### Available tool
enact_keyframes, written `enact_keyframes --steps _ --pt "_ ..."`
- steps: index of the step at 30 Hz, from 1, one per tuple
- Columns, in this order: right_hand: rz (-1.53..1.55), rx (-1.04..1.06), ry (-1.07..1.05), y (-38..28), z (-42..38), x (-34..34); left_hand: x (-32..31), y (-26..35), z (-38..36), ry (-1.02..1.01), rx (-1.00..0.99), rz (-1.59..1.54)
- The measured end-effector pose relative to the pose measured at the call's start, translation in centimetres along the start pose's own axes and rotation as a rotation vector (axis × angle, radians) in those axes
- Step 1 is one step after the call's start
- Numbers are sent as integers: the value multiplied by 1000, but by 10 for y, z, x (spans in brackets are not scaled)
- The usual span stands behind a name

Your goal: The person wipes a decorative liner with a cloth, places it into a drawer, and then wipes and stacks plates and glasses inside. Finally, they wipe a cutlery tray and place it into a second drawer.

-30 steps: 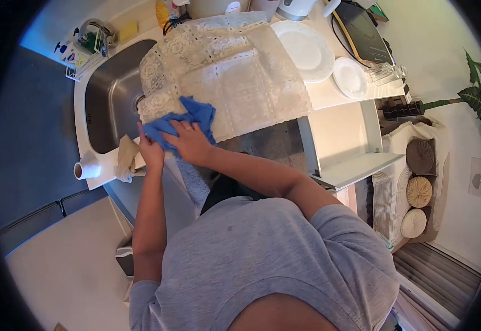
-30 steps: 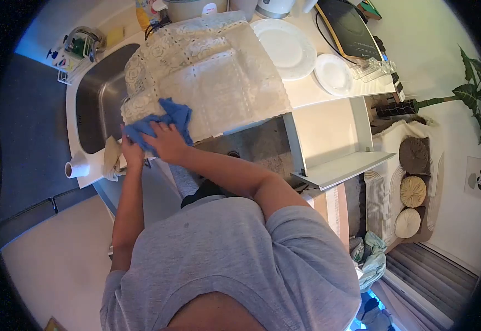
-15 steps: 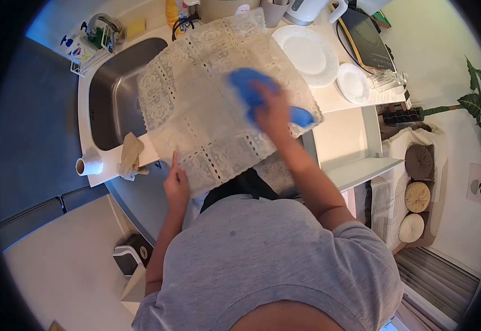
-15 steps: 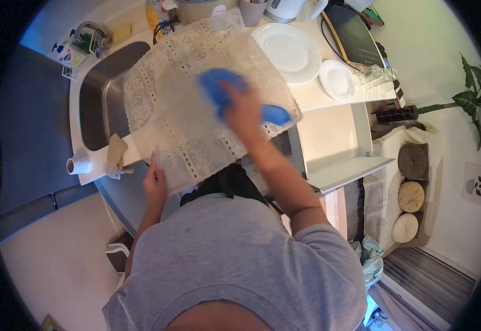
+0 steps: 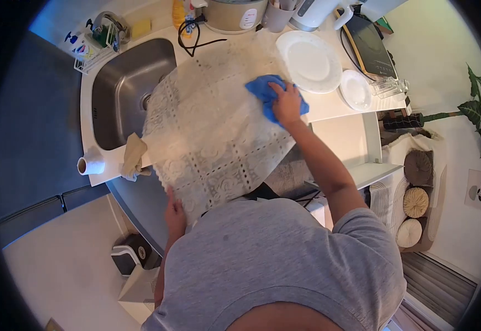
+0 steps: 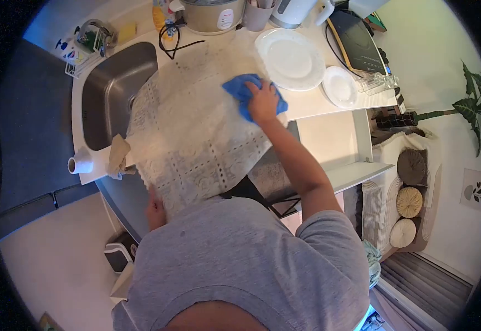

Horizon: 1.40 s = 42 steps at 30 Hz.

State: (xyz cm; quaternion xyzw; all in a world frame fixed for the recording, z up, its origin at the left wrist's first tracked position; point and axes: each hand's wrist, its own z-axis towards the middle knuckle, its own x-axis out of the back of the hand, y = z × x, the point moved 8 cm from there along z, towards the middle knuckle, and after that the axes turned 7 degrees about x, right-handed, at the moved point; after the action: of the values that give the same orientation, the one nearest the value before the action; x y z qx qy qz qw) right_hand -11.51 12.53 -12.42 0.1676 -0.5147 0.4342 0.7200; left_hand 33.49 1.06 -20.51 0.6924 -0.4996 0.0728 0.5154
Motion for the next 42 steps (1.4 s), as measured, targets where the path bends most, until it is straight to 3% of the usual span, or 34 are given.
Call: enact_keyframes --steps 2,3,5,7,11,16,19,21,23,25,27,29,33,35,37,40,42 --pt "192 -56 -101 -40 -1 -2 -8 -20 8 -172 -4 -434" --pt "275 53 -107 -82 -1 6 -5 -29 19 -175 -1 -434" --pt "368 263 -116 -157 -24 -10 -14 -57 46 -259 371 -547" --pt "393 476 -267 -214 -51 -23 -14 -31 69 -226 342 -637" --pt "480 468 -383 -215 -56 -40 -9 3 114 -24 247 -881" --pt "452 484 -330 -201 -50 -35 -13 18 122 43 374 -901" --pt "298 395 -290 -164 -46 -43 -9 20 119 62 385 -844" --pt "257 247 -90 -88 -33 -38 -9 19 120 88 385 -817" --pt "154 37 -133 -7 -32 -17 -5 22 125 198 208 -914" --pt "3 -114 -43 53 -42 8 -4 23 128 215 168 -904" --pt "-48 -194 -14 72 -45 16 2 21 125 241 130 -897" --pt "27 -449 -20 90 -48 22 0 19 123 199 153 -830" --pt "447 13 74 -60 -11 42 -7 24 80 150 127 -657" --pt "435 114 -126 -139 -22 11 -31 39 61 -66 91 -626" --pt "380 348 -245 -205 -49 -12 -40 48 49 -98 108 -576" --pt "425 431 -356 -202 -59 -42 -38 39 43 -100 158 -599" --pt "274 270 -284 -139 -36 -48 -28 37 36 -106 130 -834"
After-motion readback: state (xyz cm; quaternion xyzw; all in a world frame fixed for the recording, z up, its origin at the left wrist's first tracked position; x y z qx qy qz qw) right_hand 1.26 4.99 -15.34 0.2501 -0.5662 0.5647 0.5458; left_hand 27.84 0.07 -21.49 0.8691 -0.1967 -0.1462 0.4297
